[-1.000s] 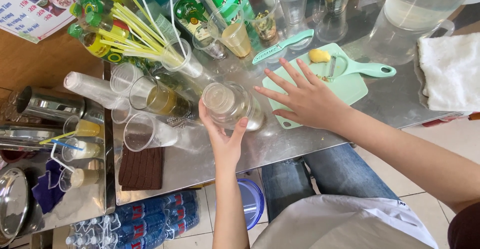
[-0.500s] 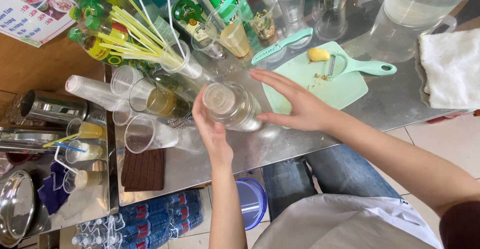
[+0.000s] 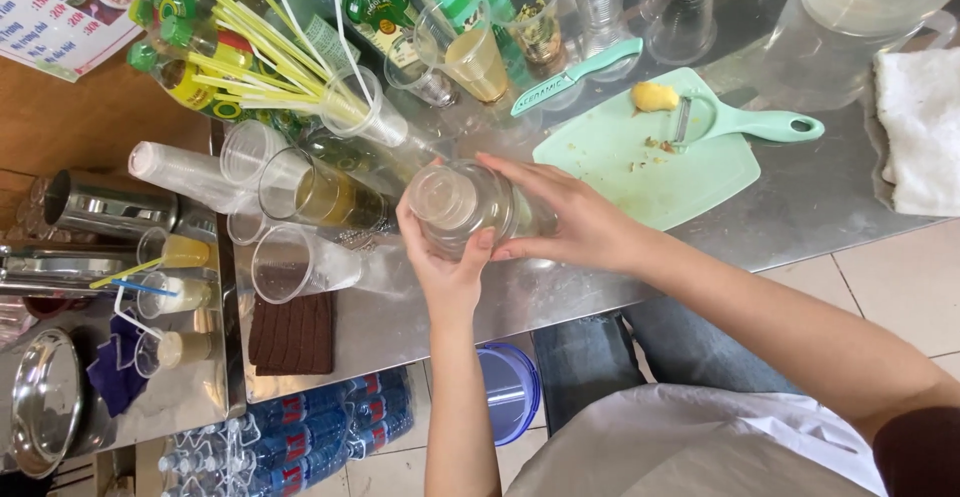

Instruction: Preparing a beverage by peeling a lemon and shaking ingredients in a shaker container.

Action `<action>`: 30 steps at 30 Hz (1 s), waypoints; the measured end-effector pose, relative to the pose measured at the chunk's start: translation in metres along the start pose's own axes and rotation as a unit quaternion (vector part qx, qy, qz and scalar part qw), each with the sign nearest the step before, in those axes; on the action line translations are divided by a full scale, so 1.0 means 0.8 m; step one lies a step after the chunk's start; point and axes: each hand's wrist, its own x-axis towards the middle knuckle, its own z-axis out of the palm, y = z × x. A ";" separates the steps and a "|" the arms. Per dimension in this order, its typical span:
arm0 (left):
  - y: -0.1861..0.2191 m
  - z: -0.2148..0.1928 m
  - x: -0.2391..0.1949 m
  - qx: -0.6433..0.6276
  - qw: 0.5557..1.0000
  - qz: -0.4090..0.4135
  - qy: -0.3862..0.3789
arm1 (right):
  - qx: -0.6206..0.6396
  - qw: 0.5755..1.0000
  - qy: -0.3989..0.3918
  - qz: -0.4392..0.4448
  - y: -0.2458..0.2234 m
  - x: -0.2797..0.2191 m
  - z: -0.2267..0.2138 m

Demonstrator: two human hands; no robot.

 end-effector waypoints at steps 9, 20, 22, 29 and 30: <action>-0.011 0.003 -0.004 -0.010 1.000 0.016 0.025 | -0.003 1.000 -0.017 0.020 -0.008 -0.006 -0.004; -0.089 -0.007 -0.009 0.038 0.996 0.030 0.072 | -0.060 0.979 0.192 -0.019 0.030 -0.101 -0.073; -0.078 -0.005 0.000 -0.024 0.996 0.007 0.091 | -0.077 0.975 0.209 -0.001 0.041 -0.119 -0.094; 0.034 0.027 0.020 -0.454 0.813 -0.156 0.330 | -0.115 0.953 0.264 0.090 0.053 -0.152 -0.121; 0.026 0.029 0.012 -0.459 0.833 -0.150 0.272 | -0.104 0.950 0.280 0.095 0.056 -0.152 -0.121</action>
